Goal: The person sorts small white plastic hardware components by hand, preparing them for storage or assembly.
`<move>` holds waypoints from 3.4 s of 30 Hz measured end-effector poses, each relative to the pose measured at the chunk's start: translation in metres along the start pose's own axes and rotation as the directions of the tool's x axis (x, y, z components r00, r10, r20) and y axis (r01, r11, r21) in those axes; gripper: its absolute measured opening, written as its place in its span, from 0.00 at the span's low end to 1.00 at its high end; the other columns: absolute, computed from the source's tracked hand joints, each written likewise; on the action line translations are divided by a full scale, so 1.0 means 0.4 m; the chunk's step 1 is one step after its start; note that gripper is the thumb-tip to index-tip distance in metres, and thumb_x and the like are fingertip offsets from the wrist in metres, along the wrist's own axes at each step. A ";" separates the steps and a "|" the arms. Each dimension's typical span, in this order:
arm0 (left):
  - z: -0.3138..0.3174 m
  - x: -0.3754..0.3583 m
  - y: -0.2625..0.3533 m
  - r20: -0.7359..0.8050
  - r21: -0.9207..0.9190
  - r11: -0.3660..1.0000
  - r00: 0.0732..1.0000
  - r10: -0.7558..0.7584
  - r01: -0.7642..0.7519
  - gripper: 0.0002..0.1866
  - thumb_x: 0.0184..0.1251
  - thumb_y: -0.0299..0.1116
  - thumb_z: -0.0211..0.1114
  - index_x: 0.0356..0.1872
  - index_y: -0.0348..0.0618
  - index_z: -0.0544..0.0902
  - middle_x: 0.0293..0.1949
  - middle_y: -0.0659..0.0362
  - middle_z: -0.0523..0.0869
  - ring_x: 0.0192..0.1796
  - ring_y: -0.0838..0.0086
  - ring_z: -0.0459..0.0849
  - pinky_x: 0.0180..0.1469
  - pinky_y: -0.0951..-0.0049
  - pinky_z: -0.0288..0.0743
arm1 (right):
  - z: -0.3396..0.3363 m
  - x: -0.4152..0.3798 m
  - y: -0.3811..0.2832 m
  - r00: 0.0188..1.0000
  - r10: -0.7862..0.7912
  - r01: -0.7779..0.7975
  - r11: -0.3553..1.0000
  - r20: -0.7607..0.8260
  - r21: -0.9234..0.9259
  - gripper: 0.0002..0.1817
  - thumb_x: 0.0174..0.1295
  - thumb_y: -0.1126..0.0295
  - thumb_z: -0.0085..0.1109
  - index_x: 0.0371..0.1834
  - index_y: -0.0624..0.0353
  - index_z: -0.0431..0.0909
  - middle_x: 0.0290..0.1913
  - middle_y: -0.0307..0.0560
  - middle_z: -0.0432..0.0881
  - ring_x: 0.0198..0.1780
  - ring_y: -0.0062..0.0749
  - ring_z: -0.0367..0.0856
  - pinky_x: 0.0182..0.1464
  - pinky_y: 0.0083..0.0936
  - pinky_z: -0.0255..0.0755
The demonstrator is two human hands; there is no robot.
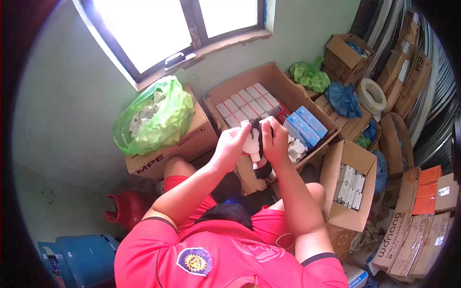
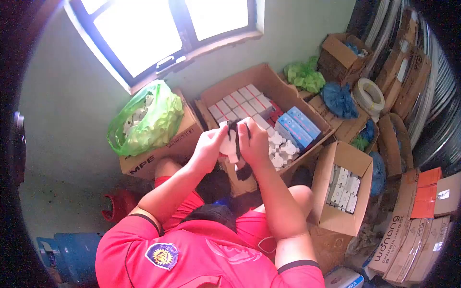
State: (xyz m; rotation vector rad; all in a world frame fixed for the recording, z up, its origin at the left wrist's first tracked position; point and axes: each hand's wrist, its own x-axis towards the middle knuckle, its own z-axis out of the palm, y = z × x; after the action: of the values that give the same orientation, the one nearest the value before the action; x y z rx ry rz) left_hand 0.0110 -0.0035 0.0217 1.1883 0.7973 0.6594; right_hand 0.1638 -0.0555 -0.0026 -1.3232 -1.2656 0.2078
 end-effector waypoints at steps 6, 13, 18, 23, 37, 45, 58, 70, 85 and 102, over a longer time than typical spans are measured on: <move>-0.018 -0.008 0.046 0.180 0.683 0.535 0.824 0.537 -0.497 0.19 0.64 0.44 0.74 0.29 0.37 0.79 0.25 0.48 0.82 0.28 0.53 0.84 0.34 0.60 0.78 | 0.040 -0.021 0.057 0.982 0.188 -0.184 0.971 -0.011 0.152 0.19 0.77 0.61 0.45 0.33 0.65 0.76 0.25 0.54 0.76 0.30 0.41 0.76 0.38 0.38 0.70; -0.079 0.005 0.058 0.681 0.634 0.057 0.591 0.433 -0.771 0.23 0.59 0.51 0.76 0.39 0.42 0.81 0.31 0.49 0.86 0.34 0.50 0.88 0.36 0.55 0.82 | 0.046 -0.030 0.111 0.753 0.317 -0.590 0.713 0.577 0.378 0.18 0.76 0.62 0.45 0.47 0.63 0.82 0.41 0.39 0.84 0.43 0.23 0.79 0.46 0.25 0.73; -0.083 0.010 0.001 0.451 0.593 0.325 0.638 0.624 -0.737 0.21 0.63 0.49 0.74 0.41 0.39 0.83 0.32 0.49 0.86 0.33 0.56 0.89 0.38 0.60 0.81 | 0.059 -0.018 0.193 0.659 0.389 -0.722 0.568 0.644 0.396 0.17 0.74 0.62 0.50 0.45 0.65 0.84 0.40 0.41 0.85 0.39 0.24 0.81 0.42 0.23 0.74; -0.098 0.035 -0.088 0.086 0.409 0.844 0.935 0.343 -0.347 0.23 0.71 0.52 0.69 0.34 0.36 0.84 0.26 0.59 0.84 0.30 0.81 0.79 0.32 0.73 0.74 | 0.079 -0.037 0.093 0.881 0.415 -0.466 0.843 0.226 0.268 0.21 0.73 0.57 0.55 0.38 0.68 0.83 0.32 0.47 0.84 0.36 0.26 0.78 0.40 0.30 0.73; -0.115 0.071 -0.147 0.145 -0.632 0.731 0.966 -0.216 0.259 0.20 0.79 0.50 0.59 0.48 0.41 0.82 0.37 0.59 0.86 0.35 0.69 0.87 0.36 0.65 0.83 | 0.062 -0.049 0.014 0.976 -0.075 0.053 0.992 0.204 0.115 0.30 0.72 0.52 0.57 0.71 0.57 0.67 0.66 0.57 0.71 0.62 0.43 0.76 0.60 0.39 0.75; -0.079 0.011 -0.094 0.177 -0.422 0.838 0.938 -0.299 0.347 0.22 0.78 0.53 0.60 0.44 0.41 0.84 0.32 0.61 0.86 0.29 0.74 0.85 0.29 0.71 0.79 | 0.048 -0.050 0.001 0.956 -0.256 0.264 0.964 0.142 -0.040 0.21 0.72 0.52 0.54 0.38 0.62 0.73 0.33 0.57 0.78 0.37 0.53 0.80 0.41 0.43 0.73; -0.079 -0.041 -0.034 -0.015 0.524 0.755 0.883 0.470 -0.393 0.23 0.68 0.49 0.71 0.33 0.33 0.86 0.26 0.48 0.86 0.28 0.61 0.86 0.35 0.64 0.78 | 0.077 -0.090 0.054 0.935 0.337 -0.339 0.941 0.109 0.004 0.21 0.75 0.58 0.45 0.46 0.68 0.78 0.43 0.53 0.82 0.45 0.40 0.81 0.48 0.34 0.74; -0.078 0.047 -0.077 0.045 0.380 0.907 0.983 0.180 -0.184 0.24 0.70 0.54 0.69 0.35 0.38 0.88 0.24 0.60 0.84 0.29 0.77 0.83 0.31 0.68 0.74 | 0.064 -0.102 0.021 0.882 0.468 -0.467 0.858 0.050 0.215 0.18 0.73 0.61 0.46 0.38 0.67 0.76 0.36 0.46 0.79 0.40 0.30 0.75 0.45 0.32 0.72; -0.090 0.034 -0.150 -0.026 -0.533 0.846 0.998 -0.053 0.032 0.22 0.73 0.52 0.67 0.47 0.40 0.84 0.39 0.58 0.88 0.35 0.75 0.87 0.33 0.72 0.81 | 0.090 -0.067 0.019 0.990 0.128 -0.131 0.990 -0.056 -0.056 0.19 0.75 0.61 0.46 0.32 0.68 0.70 0.27 0.61 0.73 0.29 0.47 0.72 0.36 0.43 0.65; -0.224 0.036 -0.008 0.073 -0.315 0.930 0.982 -0.177 0.191 0.26 0.81 0.56 0.52 0.46 0.39 0.79 0.36 0.56 0.87 0.30 0.72 0.86 0.27 0.74 0.77 | 0.020 0.019 0.015 0.996 0.089 -0.077 0.839 0.004 0.538 0.29 0.78 0.46 0.39 0.61 0.61 0.73 0.55 0.50 0.78 0.55 0.35 0.78 0.60 0.34 0.71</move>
State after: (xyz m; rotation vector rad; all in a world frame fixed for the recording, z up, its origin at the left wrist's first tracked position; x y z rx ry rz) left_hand -0.0543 0.0556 0.0005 0.8175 0.7227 0.5800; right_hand 0.1636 -0.0431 -0.0051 -0.8847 -1.0264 0.5693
